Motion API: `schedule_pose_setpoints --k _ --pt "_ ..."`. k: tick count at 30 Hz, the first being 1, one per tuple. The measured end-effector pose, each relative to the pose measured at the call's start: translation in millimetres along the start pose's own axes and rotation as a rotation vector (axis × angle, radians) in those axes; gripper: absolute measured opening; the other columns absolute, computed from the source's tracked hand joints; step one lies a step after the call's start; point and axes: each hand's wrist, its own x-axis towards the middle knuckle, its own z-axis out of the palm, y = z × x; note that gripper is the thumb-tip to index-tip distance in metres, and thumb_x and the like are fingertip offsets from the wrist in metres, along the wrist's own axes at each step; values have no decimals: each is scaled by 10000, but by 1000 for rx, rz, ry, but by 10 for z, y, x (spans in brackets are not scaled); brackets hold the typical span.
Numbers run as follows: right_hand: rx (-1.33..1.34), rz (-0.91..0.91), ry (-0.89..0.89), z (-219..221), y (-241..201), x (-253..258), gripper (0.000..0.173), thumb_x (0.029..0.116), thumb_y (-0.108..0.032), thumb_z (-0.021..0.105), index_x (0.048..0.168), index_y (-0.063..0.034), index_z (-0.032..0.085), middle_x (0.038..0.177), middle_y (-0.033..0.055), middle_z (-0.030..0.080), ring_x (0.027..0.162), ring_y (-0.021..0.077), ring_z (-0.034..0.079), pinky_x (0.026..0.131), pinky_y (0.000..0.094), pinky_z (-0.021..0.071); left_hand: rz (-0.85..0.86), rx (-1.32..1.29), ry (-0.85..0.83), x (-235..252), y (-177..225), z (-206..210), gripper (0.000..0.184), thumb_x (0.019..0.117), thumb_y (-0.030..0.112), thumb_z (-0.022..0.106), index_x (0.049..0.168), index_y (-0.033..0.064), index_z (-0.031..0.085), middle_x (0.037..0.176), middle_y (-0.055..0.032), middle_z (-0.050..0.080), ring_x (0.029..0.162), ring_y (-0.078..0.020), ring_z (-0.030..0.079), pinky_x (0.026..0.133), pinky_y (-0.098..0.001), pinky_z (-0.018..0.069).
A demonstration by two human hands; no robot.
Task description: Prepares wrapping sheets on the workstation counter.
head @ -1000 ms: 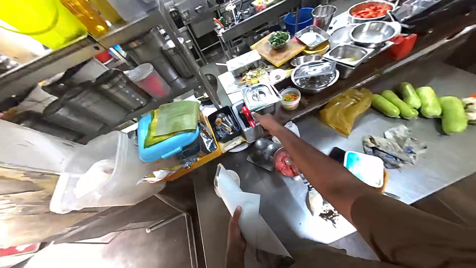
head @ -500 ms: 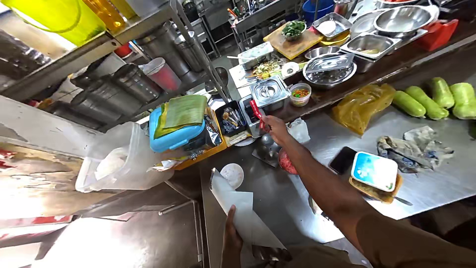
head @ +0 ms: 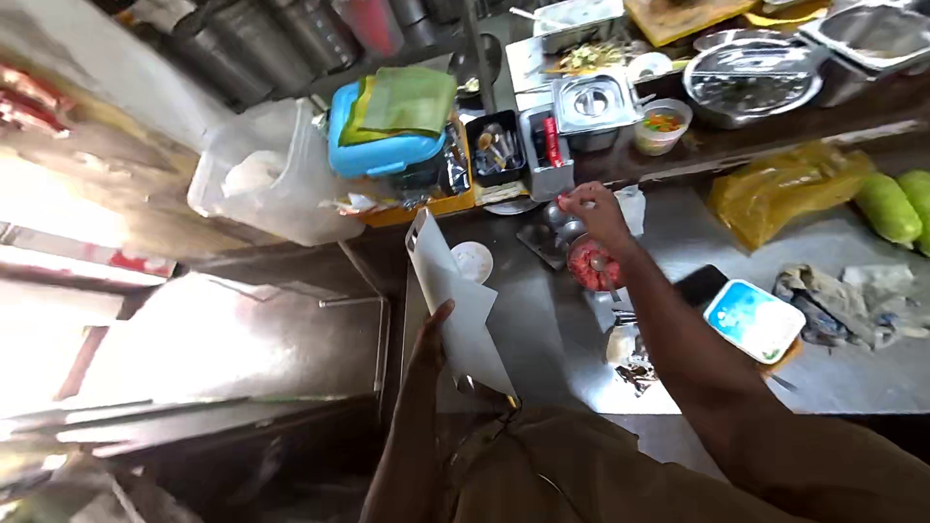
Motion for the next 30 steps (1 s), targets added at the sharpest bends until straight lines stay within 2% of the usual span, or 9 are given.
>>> schedule_pose_setpoints --k 3,5,12,15,18,20,22,26,30 --pt "182 -262 -428 103 -688 -671 174 954 -216 679 922 -66 762 1245 86 657 1210 201 602 997 412 547 25 58 -24 -86 91 -80 628 943 380 688 1461 119 448 1107 -99 711 924 -184 714 794 -403 622" --pt "245 -392 -591 228 -1035 -985 194 954 -241 702 900 -69 772 1268 73 654 1217 178 602 1004 378 555 83 45 -68 -73 117 -121 664 884 347 735 1433 89 466 1064 -88 726 896 -176 729 782 -394 635" --pt "103 -521 -667 453 -1203 -1136 277 935 -391 733 848 -134 785 1359 37 621 1337 174 509 1121 407 439 173 106 -150 -238 279 -28 694 840 324 769 1418 112 450 1064 -47 722 889 -141 728 772 -354 634" --pt "94 -535 -688 475 -1207 -1136 269 920 -361 754 788 -127 763 1246 26 669 1237 155 573 1046 380 492 193 96 -168 -272 310 -5 748 787 289 789 1417 90 439 1057 -51 723 884 -146 732 764 -353 638" --pt "116 -522 -659 490 -1249 -1133 273 893 -297 796 725 -98 711 952 20 725 973 130 669 867 356 559 230 80 -191 -323 342 13 705 791 264 793 1388 99 456 1046 -37 729 878 -135 734 762 -338 639" --pt "114 -468 -620 508 -1290 -1170 276 883 -302 805 713 -106 711 745 -4 689 726 90 642 663 323 525 245 65 -209 -378 353 21 714 788 274 803 1389 111 453 1064 -31 724 897 -132 732 775 -335 638" --pt "104 -375 -612 525 -1339 -1214 279 879 -317 807 701 -123 713 658 -26 654 600 70 588 554 308 474 240 62 -209 -480 367 38 710 799 281 806 1398 136 454 1079 -27 725 904 -125 730 778 -332 637" --pt "95 -209 -654 547 -1441 -1273 316 857 -355 836 691 -119 710 608 -24 632 536 76 551 514 310 442 281 56 -234 -577 344 11 705 755 227 818 1356 133 461 1055 -2 725 893 -103 725 782 -311 631" --pt "56 -173 -694 505 -1551 -1293 350 818 -426 859 697 -124 733 597 -23 633 521 79 538 519 326 445 345 77 -318 -616 329 -97 828 677 378 907 1357 159 487 1056 55 730 908 -54 715 800 -278 624"
